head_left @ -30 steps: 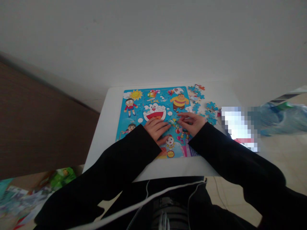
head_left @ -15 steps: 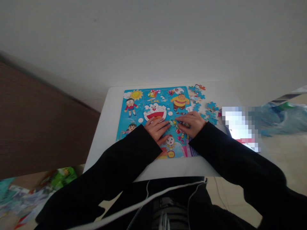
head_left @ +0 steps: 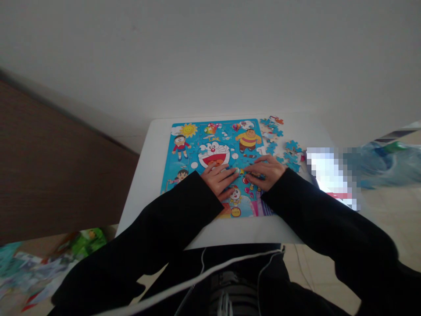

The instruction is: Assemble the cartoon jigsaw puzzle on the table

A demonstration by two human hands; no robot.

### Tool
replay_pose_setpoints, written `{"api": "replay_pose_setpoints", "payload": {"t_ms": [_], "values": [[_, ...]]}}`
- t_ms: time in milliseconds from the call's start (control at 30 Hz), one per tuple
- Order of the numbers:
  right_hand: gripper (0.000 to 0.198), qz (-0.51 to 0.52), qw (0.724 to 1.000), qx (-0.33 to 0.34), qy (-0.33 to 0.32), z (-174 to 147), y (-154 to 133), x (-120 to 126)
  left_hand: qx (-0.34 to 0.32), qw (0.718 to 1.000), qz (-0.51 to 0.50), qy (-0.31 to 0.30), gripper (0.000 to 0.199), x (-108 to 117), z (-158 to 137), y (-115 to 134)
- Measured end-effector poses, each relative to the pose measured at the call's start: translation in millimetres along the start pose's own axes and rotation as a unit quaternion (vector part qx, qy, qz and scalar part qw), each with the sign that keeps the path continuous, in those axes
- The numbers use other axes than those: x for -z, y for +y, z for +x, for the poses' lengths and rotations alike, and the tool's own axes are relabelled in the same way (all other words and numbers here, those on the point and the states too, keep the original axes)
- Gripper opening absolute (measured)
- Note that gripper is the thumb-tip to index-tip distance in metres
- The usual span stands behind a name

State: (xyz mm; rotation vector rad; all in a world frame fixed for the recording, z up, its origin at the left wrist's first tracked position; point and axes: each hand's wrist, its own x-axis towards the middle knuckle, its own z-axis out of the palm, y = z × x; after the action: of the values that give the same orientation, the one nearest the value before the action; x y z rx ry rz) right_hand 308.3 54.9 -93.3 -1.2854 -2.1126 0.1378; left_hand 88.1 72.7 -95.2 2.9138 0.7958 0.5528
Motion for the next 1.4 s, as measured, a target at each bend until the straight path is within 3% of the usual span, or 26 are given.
{"api": "replay_pose_setpoints", "payload": {"t_ms": [200,400,700,1200,1400], "values": [[0.015,0.010,0.998,0.059,-0.032,2.5,3.6,2.0,-0.006,1.000,0.009,-0.005,0.038,1.6,1.4,1.7],[0.015,0.017,0.996,0.082,-0.020,3.8,-0.3,2.2,-0.017,0.999,0.022,0.023,0.035,1.8,2.0,1.5],[0.015,0.012,0.997,0.065,-0.037,7.1,-3.6,4.6,-0.022,0.997,0.024,0.072,0.038,-14.8,-0.1,-2.9],[0.012,0.021,1.000,0.015,-0.004,2.2,0.4,2.5,-0.013,1.000,0.006,0.017,0.035,3.1,2.5,4.7],[0.009,0.010,0.999,-0.039,0.016,1.1,2.9,4.8,-0.014,1.000,0.005,0.013,0.035,4.2,3.3,5.7]]}}
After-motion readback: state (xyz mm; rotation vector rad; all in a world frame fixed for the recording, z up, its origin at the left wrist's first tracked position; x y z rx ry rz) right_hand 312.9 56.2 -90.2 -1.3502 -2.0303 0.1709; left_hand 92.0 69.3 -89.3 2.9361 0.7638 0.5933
